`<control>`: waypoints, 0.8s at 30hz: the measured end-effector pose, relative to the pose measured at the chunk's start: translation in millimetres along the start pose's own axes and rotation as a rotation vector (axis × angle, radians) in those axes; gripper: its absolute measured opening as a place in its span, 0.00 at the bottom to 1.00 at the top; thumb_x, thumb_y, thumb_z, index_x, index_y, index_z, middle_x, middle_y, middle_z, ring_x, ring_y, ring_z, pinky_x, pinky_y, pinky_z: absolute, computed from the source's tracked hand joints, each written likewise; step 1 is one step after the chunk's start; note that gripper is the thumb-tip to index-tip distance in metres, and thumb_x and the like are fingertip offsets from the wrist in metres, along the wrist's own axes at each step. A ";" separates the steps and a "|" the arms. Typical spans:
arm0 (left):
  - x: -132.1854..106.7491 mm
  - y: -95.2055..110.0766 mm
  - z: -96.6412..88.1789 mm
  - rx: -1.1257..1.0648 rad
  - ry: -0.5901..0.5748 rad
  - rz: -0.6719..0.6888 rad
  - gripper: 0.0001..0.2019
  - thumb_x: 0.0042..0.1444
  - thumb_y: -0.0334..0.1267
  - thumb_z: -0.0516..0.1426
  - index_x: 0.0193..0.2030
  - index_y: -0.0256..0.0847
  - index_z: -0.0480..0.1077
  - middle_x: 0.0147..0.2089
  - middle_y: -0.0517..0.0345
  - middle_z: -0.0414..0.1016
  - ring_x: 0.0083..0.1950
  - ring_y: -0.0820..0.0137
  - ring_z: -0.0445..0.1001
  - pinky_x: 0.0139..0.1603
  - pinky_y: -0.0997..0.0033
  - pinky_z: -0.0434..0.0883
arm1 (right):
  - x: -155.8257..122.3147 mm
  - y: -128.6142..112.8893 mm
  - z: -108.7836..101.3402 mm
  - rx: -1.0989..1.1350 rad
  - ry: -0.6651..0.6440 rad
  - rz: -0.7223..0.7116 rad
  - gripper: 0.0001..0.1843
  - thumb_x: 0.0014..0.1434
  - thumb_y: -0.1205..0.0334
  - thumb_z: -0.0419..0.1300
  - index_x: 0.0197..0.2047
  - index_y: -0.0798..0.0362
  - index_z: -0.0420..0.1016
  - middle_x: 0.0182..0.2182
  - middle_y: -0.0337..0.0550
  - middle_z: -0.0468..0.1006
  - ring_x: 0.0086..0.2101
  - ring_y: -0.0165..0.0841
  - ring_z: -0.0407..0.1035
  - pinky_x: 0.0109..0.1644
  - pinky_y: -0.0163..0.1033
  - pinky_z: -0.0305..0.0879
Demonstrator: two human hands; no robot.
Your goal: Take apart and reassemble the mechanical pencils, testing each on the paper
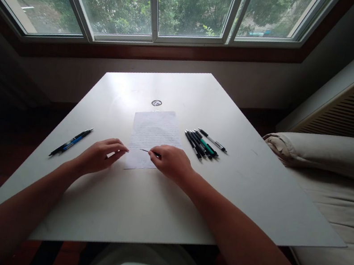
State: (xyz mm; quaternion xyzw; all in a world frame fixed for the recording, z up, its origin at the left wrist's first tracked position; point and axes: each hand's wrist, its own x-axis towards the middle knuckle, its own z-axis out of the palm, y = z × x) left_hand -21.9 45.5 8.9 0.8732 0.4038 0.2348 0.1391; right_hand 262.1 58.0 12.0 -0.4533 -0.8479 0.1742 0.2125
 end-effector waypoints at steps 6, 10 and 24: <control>-3.0 -14.4 -3.9 0.017 -0.095 0.034 0.11 0.66 0.38 0.55 0.51 0.47 0.77 0.45 0.51 0.75 0.41 0.68 0.75 0.40 0.69 0.72 | -0.8 -0.6 3.8 -0.018 -0.070 0.032 0.14 0.68 0.53 0.55 0.45 0.45 0.82 0.38 0.39 0.83 0.37 0.34 0.74 0.36 0.35 0.58; -4.2 -18.4 5.0 0.018 -0.108 0.027 0.12 0.65 0.39 0.58 0.54 0.49 0.75 0.48 0.51 0.74 0.44 0.66 0.75 0.42 0.68 0.73 | -1.9 -2.7 8.2 -0.012 -0.076 0.003 0.14 0.68 0.52 0.55 0.45 0.45 0.82 0.38 0.40 0.83 0.38 0.35 0.74 0.36 0.35 0.58; 1.1 10.6 -1.8 0.121 0.100 0.033 0.09 0.68 0.38 0.54 0.43 0.41 0.74 0.40 0.52 0.75 0.40 0.68 0.73 0.40 0.69 0.70 | -5.7 -16.8 11.0 0.081 -0.015 -0.171 0.15 0.70 0.53 0.54 0.52 0.44 0.79 0.39 0.41 0.83 0.37 0.34 0.75 0.39 0.35 0.62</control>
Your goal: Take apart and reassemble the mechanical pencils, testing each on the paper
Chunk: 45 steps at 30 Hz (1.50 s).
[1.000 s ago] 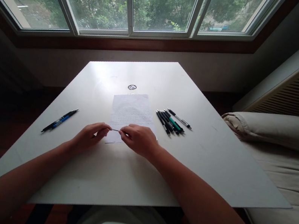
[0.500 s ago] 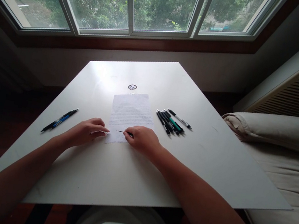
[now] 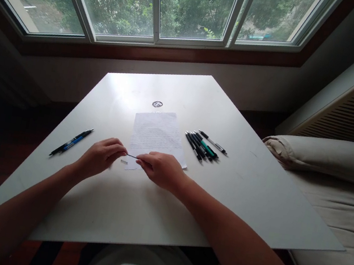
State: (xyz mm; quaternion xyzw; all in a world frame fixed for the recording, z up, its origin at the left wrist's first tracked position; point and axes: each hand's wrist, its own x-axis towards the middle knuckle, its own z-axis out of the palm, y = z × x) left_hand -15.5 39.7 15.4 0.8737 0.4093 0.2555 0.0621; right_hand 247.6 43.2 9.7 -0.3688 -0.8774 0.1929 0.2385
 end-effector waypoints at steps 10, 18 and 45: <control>-0.6 -3.7 5.2 0.032 0.037 -0.054 0.10 0.69 0.39 0.52 0.42 0.41 0.73 0.40 0.52 0.74 0.40 0.67 0.73 0.40 0.69 0.69 | 6.0 13.2 -21.5 0.184 0.006 0.226 0.20 0.65 0.45 0.57 0.45 0.51 0.81 0.35 0.43 0.83 0.32 0.33 0.73 0.36 0.35 0.62; -1.9 6.4 9.6 0.004 0.014 -0.025 0.08 0.68 0.39 0.54 0.47 0.42 0.73 0.42 0.52 0.76 0.41 0.67 0.74 0.41 0.69 0.69 | 2.3 -1.9 -2.3 0.045 -0.127 0.108 0.13 0.65 0.53 0.59 0.35 0.51 0.80 0.27 0.39 0.79 0.26 0.29 0.66 0.31 0.34 0.52; -10.1 -35.7 -28.1 -0.112 -0.563 -0.418 0.27 0.42 0.56 0.67 0.48 0.48 0.72 0.36 0.59 0.75 0.32 0.65 0.73 0.29 0.73 0.62 | 3.2 41.1 -42.3 -0.103 -0.119 0.648 0.15 0.62 0.51 0.59 0.33 0.52 0.80 0.30 0.46 0.81 0.29 0.35 0.73 0.29 0.38 0.56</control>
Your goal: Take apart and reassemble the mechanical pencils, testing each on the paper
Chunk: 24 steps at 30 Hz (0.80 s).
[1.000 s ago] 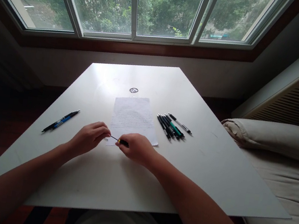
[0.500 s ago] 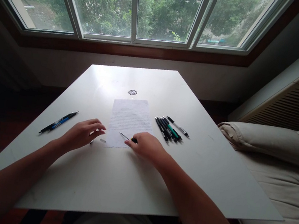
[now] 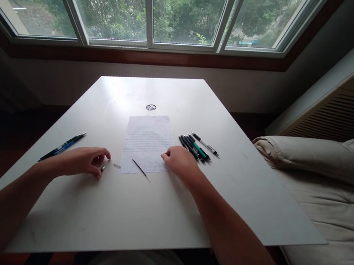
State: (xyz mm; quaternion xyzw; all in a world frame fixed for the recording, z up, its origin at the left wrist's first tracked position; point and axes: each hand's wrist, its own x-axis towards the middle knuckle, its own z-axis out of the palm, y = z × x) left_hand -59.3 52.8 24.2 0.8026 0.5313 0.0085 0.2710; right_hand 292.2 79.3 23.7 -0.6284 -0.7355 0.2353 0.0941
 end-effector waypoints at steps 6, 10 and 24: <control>2.9 -1.5 2.4 -0.021 0.022 0.012 0.19 0.50 0.56 0.62 0.42 0.46 0.73 0.34 0.57 0.76 0.32 0.65 0.72 0.29 0.72 0.62 | 8.5 6.1 10.7 0.009 0.074 0.020 0.15 0.59 0.47 0.63 0.40 0.49 0.82 0.37 0.45 0.82 0.35 0.36 0.74 0.32 0.36 0.59; 4.4 -0.2 5.4 -0.008 0.061 0.029 0.17 0.51 0.56 0.61 0.40 0.46 0.73 0.33 0.58 0.76 0.30 0.66 0.71 0.27 0.72 0.60 | 9.2 7.6 5.6 -0.009 0.126 0.042 0.21 0.61 0.43 0.59 0.42 0.52 0.81 0.37 0.48 0.82 0.34 0.37 0.74 0.31 0.37 0.58; 3.3 5.5 1.5 -0.008 0.353 -0.128 0.20 0.65 0.58 0.48 0.44 0.41 0.64 0.31 0.56 0.73 0.28 0.66 0.70 0.26 0.71 0.59 | 2.0 7.6 0.2 -0.142 -0.022 0.094 0.12 0.56 0.51 0.62 0.32 0.51 0.78 0.31 0.48 0.80 0.30 0.39 0.72 0.29 0.38 0.55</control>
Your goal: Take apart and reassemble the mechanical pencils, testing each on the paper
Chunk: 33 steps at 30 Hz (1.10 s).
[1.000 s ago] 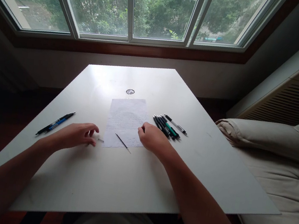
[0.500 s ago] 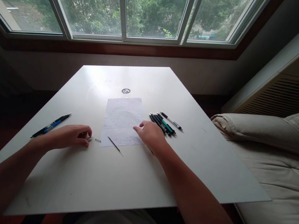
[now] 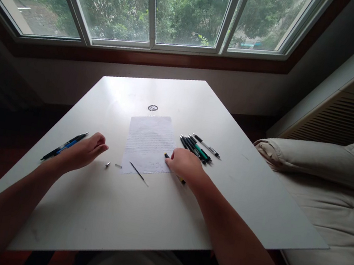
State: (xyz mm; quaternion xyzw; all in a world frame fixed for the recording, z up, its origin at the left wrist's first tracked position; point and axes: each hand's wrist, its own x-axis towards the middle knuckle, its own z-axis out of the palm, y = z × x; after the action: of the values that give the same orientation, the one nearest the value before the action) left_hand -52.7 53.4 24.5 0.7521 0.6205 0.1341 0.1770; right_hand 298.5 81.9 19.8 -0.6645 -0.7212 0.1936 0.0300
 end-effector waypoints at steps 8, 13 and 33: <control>-18.4 34.2 -2.9 -0.025 0.084 0.240 0.17 0.68 0.50 0.48 0.37 0.41 0.67 0.29 0.59 0.72 0.28 0.71 0.67 0.30 0.72 0.61 | -22.2 -33.6 10.6 0.477 0.072 -0.267 0.16 0.62 0.50 0.58 0.32 0.54 0.75 0.26 0.43 0.77 0.24 0.31 0.68 0.26 0.34 0.57; -34.1 63.0 19.7 -0.091 -0.197 0.373 0.14 0.60 0.48 0.60 0.47 0.44 0.69 0.35 0.60 0.76 0.28 0.72 0.70 0.30 0.73 0.64 | -46.0 -62.2 32.9 1.111 -0.181 -0.443 0.18 0.62 0.46 0.60 0.38 0.55 0.74 0.29 0.41 0.78 0.25 0.29 0.71 0.29 0.35 0.68; -28.2 46.3 35.1 -0.091 0.147 0.496 0.07 0.69 0.38 0.50 0.39 0.41 0.62 0.29 0.61 0.71 0.24 0.75 0.65 0.28 0.74 0.60 | -53.0 -58.5 32.3 -0.182 0.053 -0.556 0.11 0.66 0.58 0.54 0.36 0.54 0.74 0.32 0.45 0.80 0.28 0.35 0.72 0.27 0.38 0.50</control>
State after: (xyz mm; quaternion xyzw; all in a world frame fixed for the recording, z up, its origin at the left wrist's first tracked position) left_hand -2.5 14.4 13.4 0.8607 0.4217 0.2554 0.1267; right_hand 239.4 20.4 20.0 -0.4460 -0.8890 0.0949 0.0411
